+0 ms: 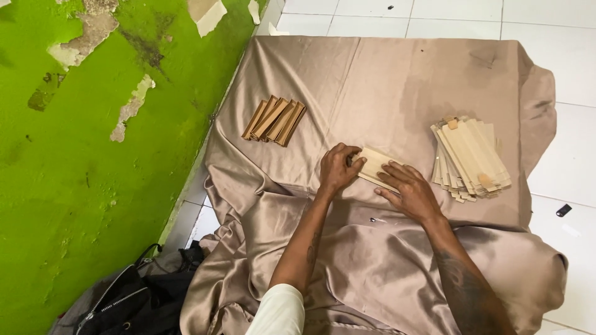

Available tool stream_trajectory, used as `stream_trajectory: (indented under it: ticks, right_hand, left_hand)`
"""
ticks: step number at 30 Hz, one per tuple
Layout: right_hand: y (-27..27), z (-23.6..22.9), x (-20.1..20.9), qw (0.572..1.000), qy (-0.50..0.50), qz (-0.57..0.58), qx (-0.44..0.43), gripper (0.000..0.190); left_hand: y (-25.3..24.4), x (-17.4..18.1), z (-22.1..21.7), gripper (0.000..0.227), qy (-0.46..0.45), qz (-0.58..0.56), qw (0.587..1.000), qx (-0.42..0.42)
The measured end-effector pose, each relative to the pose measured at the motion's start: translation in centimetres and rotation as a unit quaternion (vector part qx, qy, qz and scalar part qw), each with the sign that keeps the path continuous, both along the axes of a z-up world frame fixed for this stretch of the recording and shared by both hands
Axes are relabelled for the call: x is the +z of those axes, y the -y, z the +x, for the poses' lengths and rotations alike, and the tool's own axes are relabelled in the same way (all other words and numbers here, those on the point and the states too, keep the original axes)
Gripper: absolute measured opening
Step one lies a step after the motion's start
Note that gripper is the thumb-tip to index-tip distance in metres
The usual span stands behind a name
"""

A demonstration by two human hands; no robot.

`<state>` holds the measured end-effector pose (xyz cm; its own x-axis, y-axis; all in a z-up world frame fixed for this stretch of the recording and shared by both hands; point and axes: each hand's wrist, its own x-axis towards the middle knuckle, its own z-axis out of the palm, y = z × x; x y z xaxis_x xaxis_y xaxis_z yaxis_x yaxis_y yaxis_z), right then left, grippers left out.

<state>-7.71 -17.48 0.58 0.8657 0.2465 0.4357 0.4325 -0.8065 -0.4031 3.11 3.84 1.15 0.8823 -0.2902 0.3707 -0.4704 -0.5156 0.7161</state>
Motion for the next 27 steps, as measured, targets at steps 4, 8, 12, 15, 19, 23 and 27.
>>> stream_trajectory:
  ticks: [4,8,12,15,19,23,27]
  right_hand:
    - [1.3,-0.2,0.2,0.999,0.003,0.0,-0.043,0.038]
    - [2.7,-0.2,-0.5,0.994,0.021,-0.011,-0.109,0.029]
    - [3.5,0.1,-1.5,0.988,0.027,-0.028,-0.148,0.023]
    - [4.6,0.8,-3.6,0.985,0.033,-0.032,-0.168,0.018]
    - [5.0,0.1,-2.7,0.986,0.037,-0.015,-0.165,0.011]
    - [5.1,-0.2,-3.3,0.98,0.021,-0.057,-0.191,0.016]
    - [4.1,-0.2,-3.5,0.969,0.009,-0.071,-0.237,0.021]
  left_hand:
    - [0.1,0.5,-0.3,0.023,-0.008,0.015,1.0,0.004]
    - [-0.1,1.3,-0.5,0.025,-0.053,-0.031,0.998,0.017]
    - [-0.2,0.7,-0.2,0.025,-0.068,-0.019,0.997,0.016]
    - [0.0,0.9,-0.3,0.025,-0.057,-0.006,0.998,0.01]
    - [0.1,1.1,-0.5,0.023,-0.06,-0.012,0.998,0.034]
    - [0.3,0.8,-0.3,0.017,-0.06,-0.006,0.996,0.063]
    - [0.2,0.6,-0.1,0.017,-0.056,0.009,0.997,0.059]
